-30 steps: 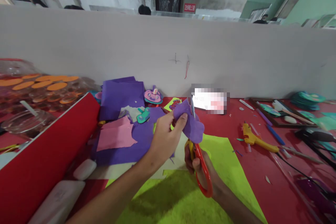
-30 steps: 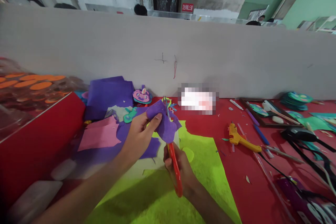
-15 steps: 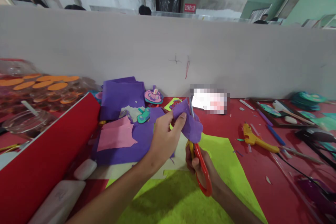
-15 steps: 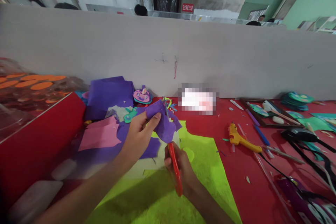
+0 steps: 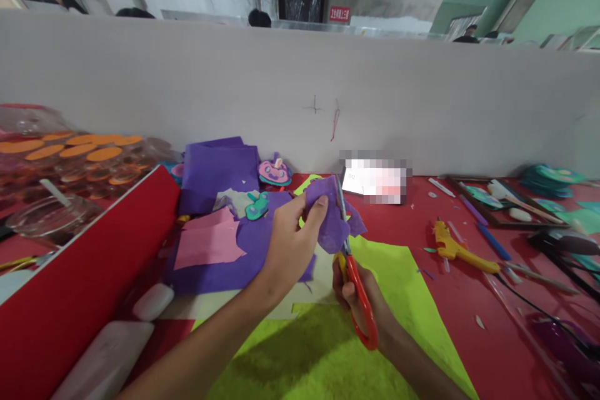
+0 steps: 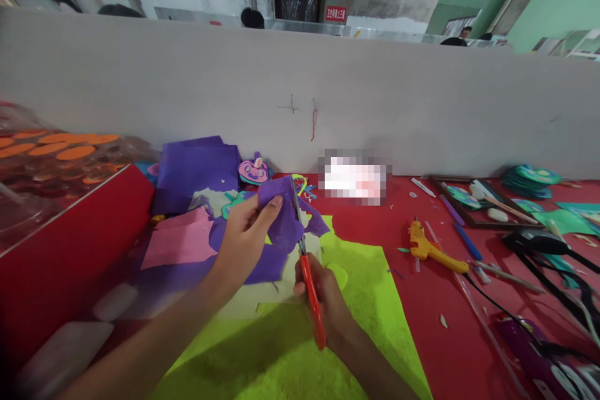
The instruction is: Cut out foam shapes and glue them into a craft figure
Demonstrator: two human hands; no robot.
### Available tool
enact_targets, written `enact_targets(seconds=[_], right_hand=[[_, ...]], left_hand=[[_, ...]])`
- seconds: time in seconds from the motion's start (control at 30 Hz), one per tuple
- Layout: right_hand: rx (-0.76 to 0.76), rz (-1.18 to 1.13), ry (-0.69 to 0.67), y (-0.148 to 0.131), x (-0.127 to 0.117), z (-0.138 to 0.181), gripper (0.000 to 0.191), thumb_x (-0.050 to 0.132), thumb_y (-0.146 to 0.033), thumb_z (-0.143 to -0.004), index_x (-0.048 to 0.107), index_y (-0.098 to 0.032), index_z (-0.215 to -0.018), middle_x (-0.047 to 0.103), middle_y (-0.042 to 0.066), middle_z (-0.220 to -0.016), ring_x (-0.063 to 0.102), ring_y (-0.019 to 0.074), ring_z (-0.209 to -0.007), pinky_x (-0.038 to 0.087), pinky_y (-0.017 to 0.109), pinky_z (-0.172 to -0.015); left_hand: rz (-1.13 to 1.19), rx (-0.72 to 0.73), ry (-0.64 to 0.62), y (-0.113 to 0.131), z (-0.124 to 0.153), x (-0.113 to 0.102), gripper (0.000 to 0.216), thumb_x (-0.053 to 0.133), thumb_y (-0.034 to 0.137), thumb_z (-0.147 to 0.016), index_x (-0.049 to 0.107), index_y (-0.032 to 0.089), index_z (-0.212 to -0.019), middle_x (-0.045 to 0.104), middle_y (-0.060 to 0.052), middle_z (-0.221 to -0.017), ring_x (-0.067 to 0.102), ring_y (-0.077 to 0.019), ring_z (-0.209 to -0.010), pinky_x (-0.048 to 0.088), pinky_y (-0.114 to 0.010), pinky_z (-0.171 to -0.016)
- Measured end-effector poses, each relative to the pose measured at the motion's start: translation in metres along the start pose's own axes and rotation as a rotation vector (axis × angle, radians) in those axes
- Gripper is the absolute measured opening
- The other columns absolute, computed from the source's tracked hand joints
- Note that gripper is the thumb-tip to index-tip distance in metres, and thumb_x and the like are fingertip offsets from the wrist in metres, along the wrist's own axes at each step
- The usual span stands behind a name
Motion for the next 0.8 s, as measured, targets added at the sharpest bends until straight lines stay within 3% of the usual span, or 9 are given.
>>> enact_targets(seconds=[0.37,0.57,0.8], right_hand=[[0.114,-0.090,0.047,0.0112,-0.0034,0.0005,0.073,0.083,-0.082,-0.044,0.054,-0.022,-0.075,0.045,-0.003,-0.068,0.040,0.0104,-0.057,0.035,0.021,-0.048],[0.119,-0.066,0.028,0.0086,-0.0031,0.0006,0.066,0.069,-0.085,-0.065,0.053,-0.021,-0.075,0.044,-0.004,-0.063,0.037,0.0091,-0.052,0.031,0.020,-0.045],[0.074,-0.033,0.004,0.0098,-0.0032,-0.0007,0.071,0.078,-0.084,-0.052,0.052,-0.022,-0.074,0.042,-0.004,-0.064,0.036,0.0096,-0.051,0.031,0.021,-0.043]], left_hand=[[-0.012,-0.013,0.023,0.0009,-0.0021,-0.0049,0.037,0.055,0.043,-0.095,0.050,0.018,-0.068,0.043,0.003,-0.063,0.036,-0.0099,-0.058,0.027,-0.025,-0.051],[0.018,-0.018,0.020,0.0019,-0.0018,-0.0045,0.034,0.055,0.041,-0.094,0.052,0.017,-0.070,0.043,0.003,-0.065,0.036,-0.0096,-0.058,0.029,-0.024,-0.052],[0.007,-0.020,0.017,0.0000,-0.0036,-0.0068,0.033,0.055,0.043,-0.094,0.052,0.018,-0.073,0.043,0.002,-0.067,0.037,-0.0105,-0.061,0.029,-0.024,-0.053]])
Point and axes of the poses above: each hand's wrist, its own z-axis away from the middle knuckle, its own x-axis out of the palm, y = z × x, the point moved 6 cm from there along -z, towards the middle knuckle
